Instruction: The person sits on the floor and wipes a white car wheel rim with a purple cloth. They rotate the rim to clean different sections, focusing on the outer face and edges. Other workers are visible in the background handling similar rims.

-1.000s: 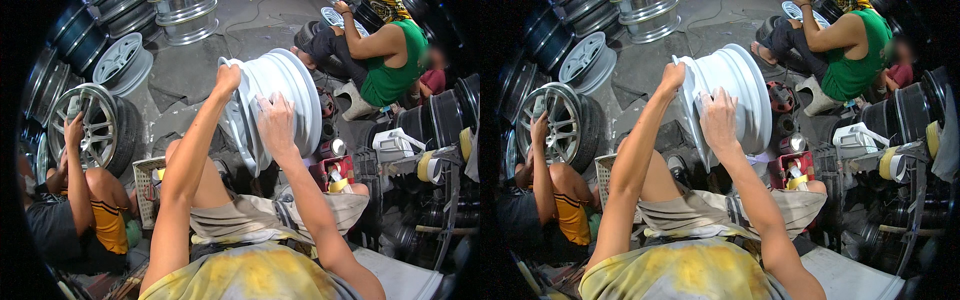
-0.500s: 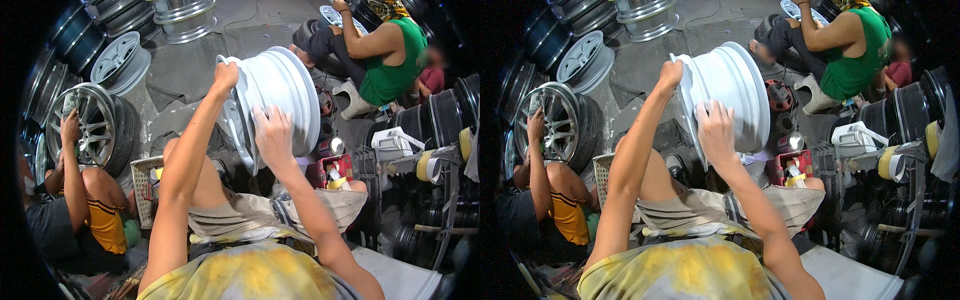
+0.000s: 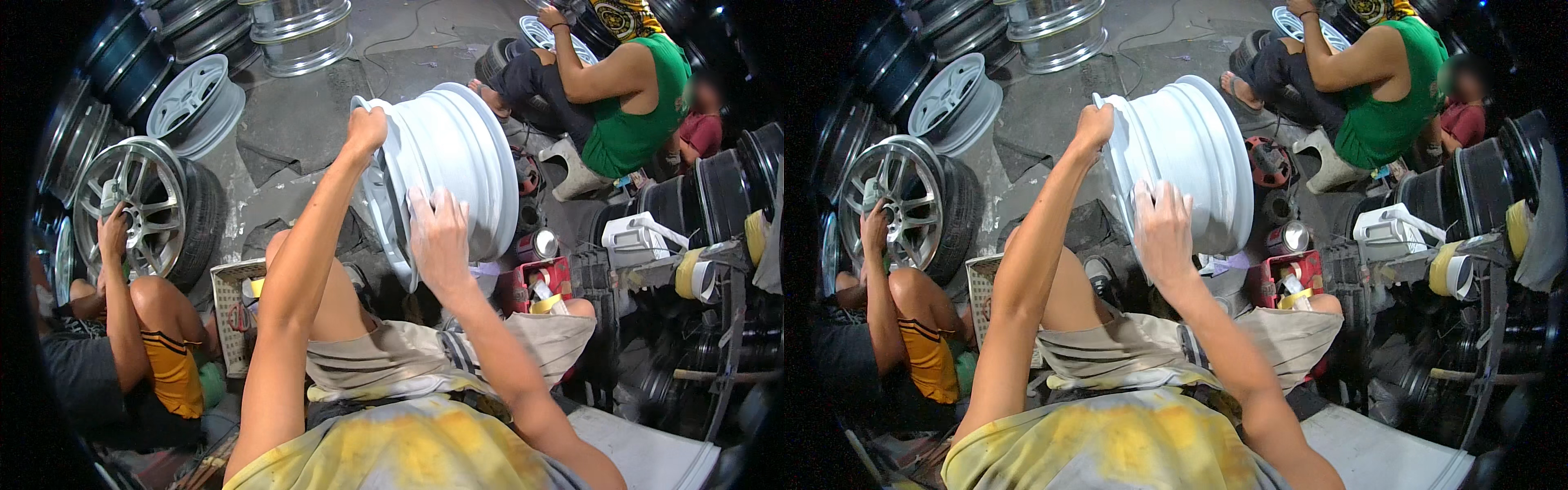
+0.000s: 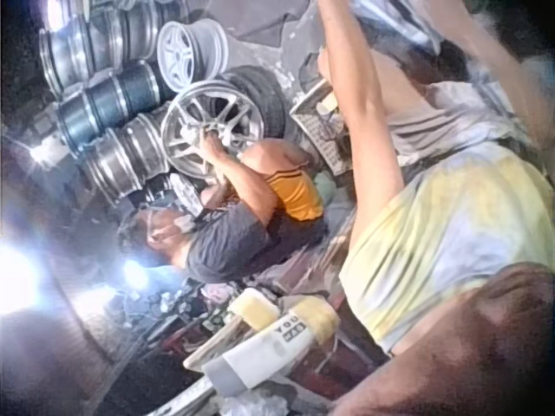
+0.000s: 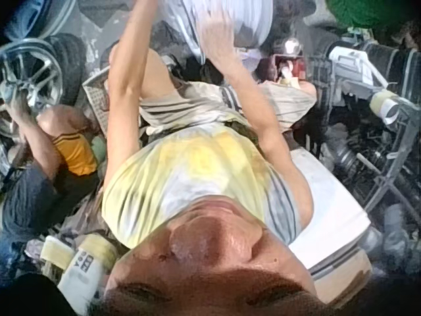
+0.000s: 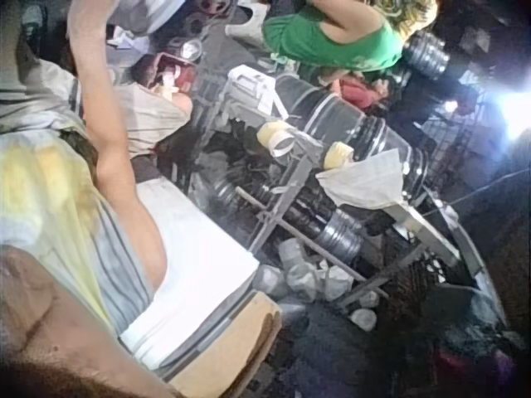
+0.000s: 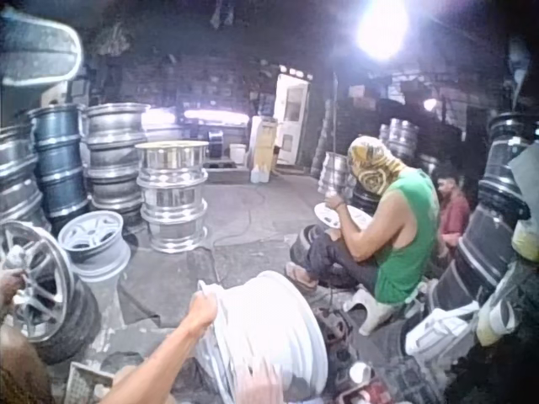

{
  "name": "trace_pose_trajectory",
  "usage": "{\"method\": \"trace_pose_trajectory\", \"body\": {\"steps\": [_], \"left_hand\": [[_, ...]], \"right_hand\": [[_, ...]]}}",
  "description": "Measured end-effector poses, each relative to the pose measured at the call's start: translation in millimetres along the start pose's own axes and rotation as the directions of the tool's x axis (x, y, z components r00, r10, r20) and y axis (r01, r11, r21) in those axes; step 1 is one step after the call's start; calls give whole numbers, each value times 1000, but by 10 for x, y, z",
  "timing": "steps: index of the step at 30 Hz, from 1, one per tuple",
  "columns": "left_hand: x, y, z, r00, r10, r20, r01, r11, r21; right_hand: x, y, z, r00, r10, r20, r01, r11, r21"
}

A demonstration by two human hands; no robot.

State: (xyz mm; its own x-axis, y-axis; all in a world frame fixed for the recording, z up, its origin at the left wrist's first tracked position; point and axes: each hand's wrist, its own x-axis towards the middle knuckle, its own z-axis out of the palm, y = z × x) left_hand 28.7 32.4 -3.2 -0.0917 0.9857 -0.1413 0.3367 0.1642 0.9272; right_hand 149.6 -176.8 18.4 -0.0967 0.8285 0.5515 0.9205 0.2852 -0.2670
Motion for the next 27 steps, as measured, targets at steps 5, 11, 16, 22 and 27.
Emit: {"method": "trace_pose_trajectory", "body": {"steps": [5, 11, 16, 22, 27], "left_hand": [[-84, 52, 17, 1000, -29, 10, 29, 999, -41], [-173, 181, -43, 1000, -9, 8, 9, 999, -47], [-3, 19, -3, 1000, 24, -16, -24, 1000, -9], [0, -61, 11, 1000, 4, -7, -4, 1000, 20], [-120, 126, -27, 1000, -11, 29, 12, 998, -61]], "right_hand": [[34, -51, 57, 997, 60, -51, -55, 995, 85], [-26, -86, 41, 991, 129, -33, -125, 986, 112], [-107, -113, 37, 990, 142, -18, -142, 989, 42], [-28, -163, -11, 984, 172, -41, -170, 984, 57], [-107, -75, 6, 986, 156, -59, -154, 987, 44]]}}
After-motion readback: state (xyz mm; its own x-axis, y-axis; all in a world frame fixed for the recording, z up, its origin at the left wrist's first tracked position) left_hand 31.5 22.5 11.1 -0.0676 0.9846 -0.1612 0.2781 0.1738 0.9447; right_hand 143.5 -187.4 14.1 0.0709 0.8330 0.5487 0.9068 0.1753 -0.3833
